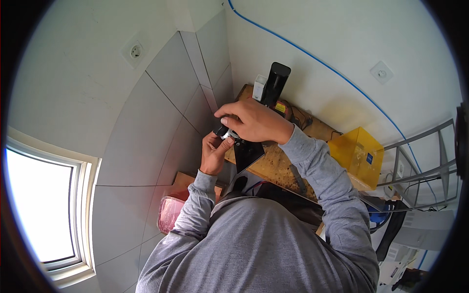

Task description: Preparing and wrapping a 3D printer and its components.

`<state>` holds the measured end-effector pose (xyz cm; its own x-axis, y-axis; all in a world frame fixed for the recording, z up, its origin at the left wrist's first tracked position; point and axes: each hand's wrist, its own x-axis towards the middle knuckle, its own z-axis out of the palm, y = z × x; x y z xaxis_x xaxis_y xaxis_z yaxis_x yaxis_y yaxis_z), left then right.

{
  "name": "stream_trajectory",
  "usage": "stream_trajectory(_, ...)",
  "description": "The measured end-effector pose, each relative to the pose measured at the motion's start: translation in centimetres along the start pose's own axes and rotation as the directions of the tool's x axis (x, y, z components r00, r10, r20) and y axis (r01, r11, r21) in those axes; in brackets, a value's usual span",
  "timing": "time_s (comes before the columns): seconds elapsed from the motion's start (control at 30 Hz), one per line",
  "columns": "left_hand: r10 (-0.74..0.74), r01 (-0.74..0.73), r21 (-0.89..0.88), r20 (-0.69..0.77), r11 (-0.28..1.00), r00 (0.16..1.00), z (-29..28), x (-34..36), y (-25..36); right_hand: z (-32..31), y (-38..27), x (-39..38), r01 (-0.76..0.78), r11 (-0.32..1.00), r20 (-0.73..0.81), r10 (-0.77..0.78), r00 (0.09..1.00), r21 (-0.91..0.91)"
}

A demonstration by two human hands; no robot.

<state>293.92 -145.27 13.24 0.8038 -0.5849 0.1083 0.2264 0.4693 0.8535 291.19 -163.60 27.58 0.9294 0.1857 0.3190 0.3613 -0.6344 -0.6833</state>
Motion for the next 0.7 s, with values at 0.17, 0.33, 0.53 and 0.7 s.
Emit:
stream_trajectory(0.17,-0.004,0.003,-0.005,-0.022,1.0,1.0,-0.1,0.0,0.1,-1.3,-2.8,-0.7,-0.132,0.983,-0.011,0.134,0.991,0.128)
stream_trajectory(0.33,0.008,-0.008,-0.022,-0.022,1.0,1.0,0.3,0.2,0.7,-0.9,-1.4,-0.8,-0.1,0.994,-0.131,0.105,0.986,0.048)
stream_trajectory(0.53,-0.009,0.009,0.0,0.02,1.0,1.0,0.1,0.4,0.0,0.4,-1.2,-1.0,-0.059,0.997,-0.037,0.061,0.997,0.048)
stream_trajectory(0.7,-0.002,0.002,0.023,-0.013,1.0,1.0,-0.8,0.0,0.4,-1.2,-3.8,-0.9,-0.303,0.945,0.048,0.299,0.953,0.119)
